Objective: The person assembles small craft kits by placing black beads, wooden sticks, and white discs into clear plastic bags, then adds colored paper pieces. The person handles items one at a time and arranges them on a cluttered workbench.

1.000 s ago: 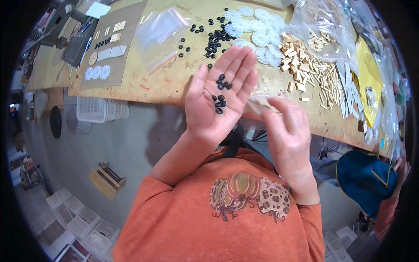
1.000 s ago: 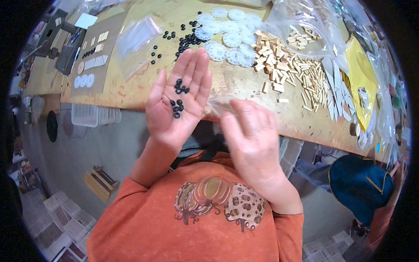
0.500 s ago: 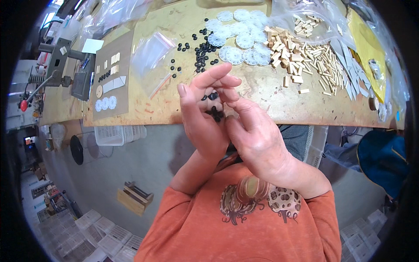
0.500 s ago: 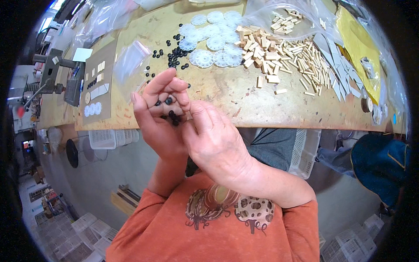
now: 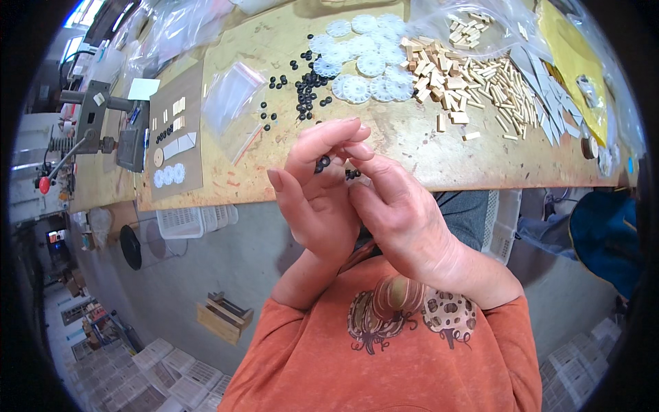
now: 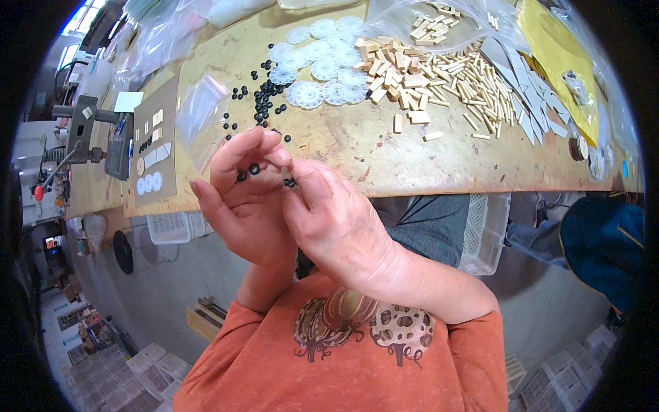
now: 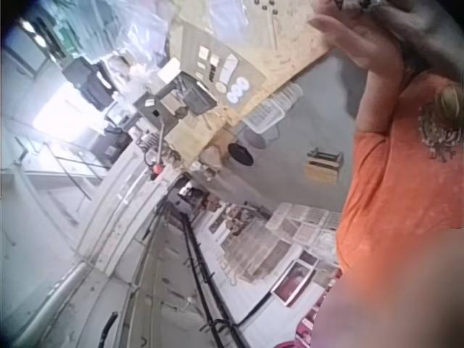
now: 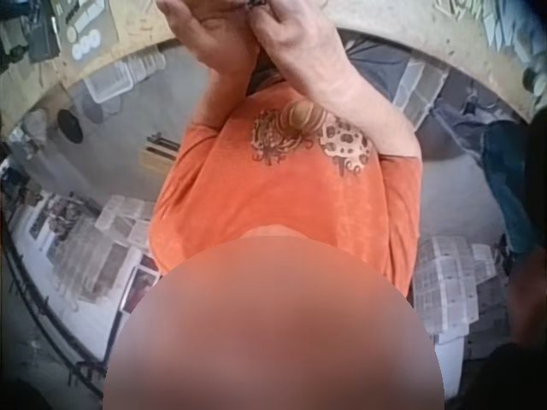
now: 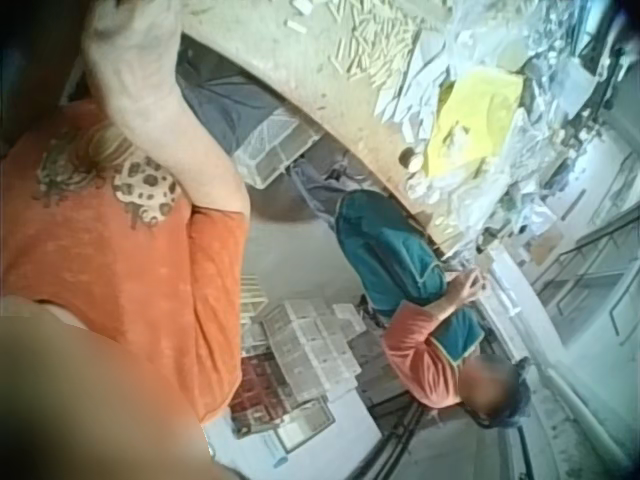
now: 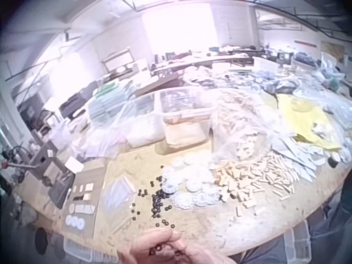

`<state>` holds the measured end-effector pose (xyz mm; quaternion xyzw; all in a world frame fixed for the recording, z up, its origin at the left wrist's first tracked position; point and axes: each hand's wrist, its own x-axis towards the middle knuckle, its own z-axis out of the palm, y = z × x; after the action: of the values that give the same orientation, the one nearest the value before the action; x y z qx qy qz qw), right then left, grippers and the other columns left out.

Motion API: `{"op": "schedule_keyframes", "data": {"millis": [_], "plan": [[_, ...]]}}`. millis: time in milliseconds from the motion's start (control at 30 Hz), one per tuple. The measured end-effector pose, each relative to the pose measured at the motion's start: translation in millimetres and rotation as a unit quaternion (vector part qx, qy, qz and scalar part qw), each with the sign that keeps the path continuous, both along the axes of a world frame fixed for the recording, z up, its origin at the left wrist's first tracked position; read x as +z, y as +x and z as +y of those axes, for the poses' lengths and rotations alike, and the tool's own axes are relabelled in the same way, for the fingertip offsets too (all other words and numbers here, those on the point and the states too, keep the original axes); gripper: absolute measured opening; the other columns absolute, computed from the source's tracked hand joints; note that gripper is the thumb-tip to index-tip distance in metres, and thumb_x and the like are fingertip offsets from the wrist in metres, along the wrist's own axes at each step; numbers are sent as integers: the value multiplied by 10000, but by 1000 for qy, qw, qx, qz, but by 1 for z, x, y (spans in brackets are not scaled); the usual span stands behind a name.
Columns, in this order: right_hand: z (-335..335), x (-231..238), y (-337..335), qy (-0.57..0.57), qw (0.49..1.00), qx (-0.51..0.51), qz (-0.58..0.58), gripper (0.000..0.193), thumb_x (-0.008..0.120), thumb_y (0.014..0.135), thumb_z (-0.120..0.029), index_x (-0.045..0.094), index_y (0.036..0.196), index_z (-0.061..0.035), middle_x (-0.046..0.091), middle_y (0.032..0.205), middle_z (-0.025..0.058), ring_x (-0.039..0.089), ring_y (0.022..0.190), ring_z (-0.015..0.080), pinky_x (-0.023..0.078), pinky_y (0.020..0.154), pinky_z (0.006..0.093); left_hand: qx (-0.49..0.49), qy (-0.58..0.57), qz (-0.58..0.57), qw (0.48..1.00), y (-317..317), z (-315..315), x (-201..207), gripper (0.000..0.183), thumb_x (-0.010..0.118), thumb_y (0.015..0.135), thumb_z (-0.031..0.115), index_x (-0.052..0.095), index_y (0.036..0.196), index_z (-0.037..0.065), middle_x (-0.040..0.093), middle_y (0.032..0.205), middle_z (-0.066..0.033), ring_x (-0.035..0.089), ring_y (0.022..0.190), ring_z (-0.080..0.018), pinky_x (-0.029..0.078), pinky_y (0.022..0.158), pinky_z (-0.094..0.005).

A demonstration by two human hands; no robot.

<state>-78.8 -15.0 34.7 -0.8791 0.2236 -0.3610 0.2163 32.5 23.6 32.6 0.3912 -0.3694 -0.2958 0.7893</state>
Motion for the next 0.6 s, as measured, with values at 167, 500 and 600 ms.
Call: {"op": "schedule_keyframes", "data": {"millis": [167, 500, 600], "plan": [[-4, 4, -3, 44, 999, 29, 1, 111, 643, 754, -2, 592, 845, 38, 586, 1097, 166, 641, 983, 331, 571, 802, 418, 15, 50, -56, 997, -6, 3, 12, 798, 112, 1081, 563, 543, 1348, -54, 654, 1183, -207, 621, 966, -240, 501, 930, -383], [-5, 9, -8, 31, 999, 45, -5, 128, 646, 738, -20, 589, 836, 39, 588, 1106, 183, 628, 1017, 346, 563, 815, 427, -66, 22, -106, 992, -3, 6, 10, 943, 47, 1032, 665, 554, 1363, -58, 589, 1369, -261, 534, 1302, -371, 345, 1147, -465], [-6, 9, -10, 97, 993, 59, -14, 122, 643, 762, -30, 594, 849, 40, 588, 1112, 186, 621, 1031, 352, 559, 825, 429, -101, 14, -134, 986, 0, 7, 13, 983, 32, 1016, 694, 578, 1343, -55, 593, 1368, -252, 490, 1349, -387, 295, 1179, -480]]}}
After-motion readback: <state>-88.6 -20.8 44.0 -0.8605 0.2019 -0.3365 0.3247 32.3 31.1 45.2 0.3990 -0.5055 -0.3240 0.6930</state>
